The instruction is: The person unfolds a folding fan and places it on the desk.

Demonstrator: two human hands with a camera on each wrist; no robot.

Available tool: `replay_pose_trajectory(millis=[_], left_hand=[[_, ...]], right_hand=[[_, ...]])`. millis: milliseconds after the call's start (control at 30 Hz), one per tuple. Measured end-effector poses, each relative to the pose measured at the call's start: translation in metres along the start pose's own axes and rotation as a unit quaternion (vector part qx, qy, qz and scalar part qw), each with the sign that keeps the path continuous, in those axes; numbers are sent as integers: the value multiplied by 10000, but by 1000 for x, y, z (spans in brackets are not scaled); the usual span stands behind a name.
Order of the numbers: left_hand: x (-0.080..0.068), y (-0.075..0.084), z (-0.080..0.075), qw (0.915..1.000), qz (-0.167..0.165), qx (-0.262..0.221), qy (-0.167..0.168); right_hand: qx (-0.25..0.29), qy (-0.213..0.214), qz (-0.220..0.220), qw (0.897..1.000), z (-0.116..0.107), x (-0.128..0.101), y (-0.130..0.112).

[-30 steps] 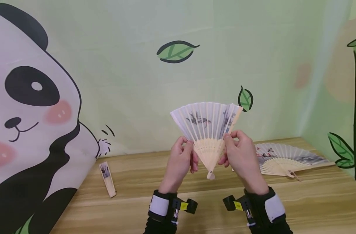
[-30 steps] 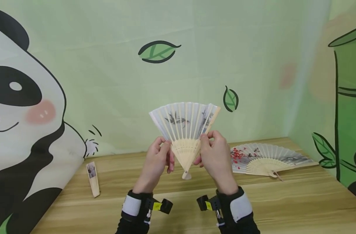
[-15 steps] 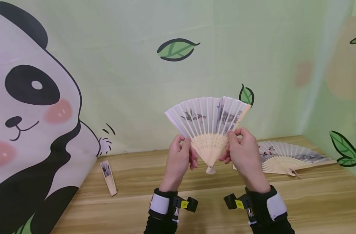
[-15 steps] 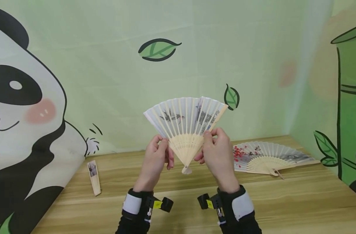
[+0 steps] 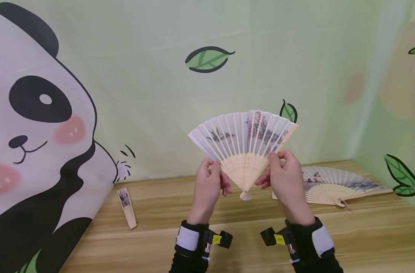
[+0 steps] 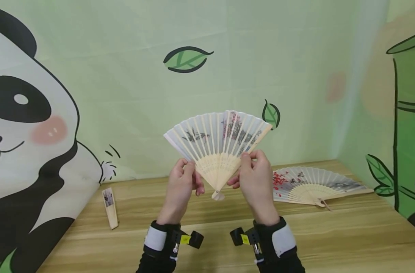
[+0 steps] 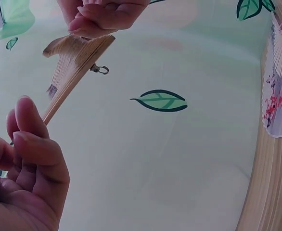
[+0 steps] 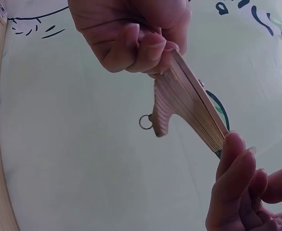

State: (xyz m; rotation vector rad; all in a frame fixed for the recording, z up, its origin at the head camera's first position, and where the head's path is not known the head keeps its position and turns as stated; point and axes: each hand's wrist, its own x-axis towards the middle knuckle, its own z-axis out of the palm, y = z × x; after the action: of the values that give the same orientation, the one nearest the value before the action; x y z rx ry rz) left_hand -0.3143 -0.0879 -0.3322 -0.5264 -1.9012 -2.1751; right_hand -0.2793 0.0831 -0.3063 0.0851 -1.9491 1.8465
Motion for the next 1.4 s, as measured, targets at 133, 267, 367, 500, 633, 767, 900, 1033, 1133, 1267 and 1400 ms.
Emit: replay_pose_trajectory(millis=[133,267,367,500,633,767,900,1033,1133,1267,1400], left_hand=[[0,1,1,10000,15,-18,35],[1,2,1,9999,10,-47,122],[0,2,1,9998,1,-69,168],[0,3,1,9996,-7,-125,251],[2,3,1,9988,90,-239,416],[3,4,0,9980,198,-330,498],[2,5,-1,9967,291,-456,606],[3,5,0,9954,361,-570,686],[3,4,0,9951,359,-620,686],[3,5,1,9938,423,-708,739],[3,6,1,9923,497,-805,800]], right_hand=[[70,42,-33,10000,0,0,0],[198,83,-11,9998,0,0,-1],[329,151,14,9993,1,0,-1],[558,248,18,9981,4,0,-1],[794,338,-93,9962,9,-2,-3],[897,493,-226,9945,13,-4,-4],[971,554,-208,9935,15,-4,-2],[991,551,-196,9934,16,-4,-1],[991,621,-232,9929,16,-4,0],[1133,688,-181,9910,19,-4,0],[1335,728,-143,9883,21,-4,0]])
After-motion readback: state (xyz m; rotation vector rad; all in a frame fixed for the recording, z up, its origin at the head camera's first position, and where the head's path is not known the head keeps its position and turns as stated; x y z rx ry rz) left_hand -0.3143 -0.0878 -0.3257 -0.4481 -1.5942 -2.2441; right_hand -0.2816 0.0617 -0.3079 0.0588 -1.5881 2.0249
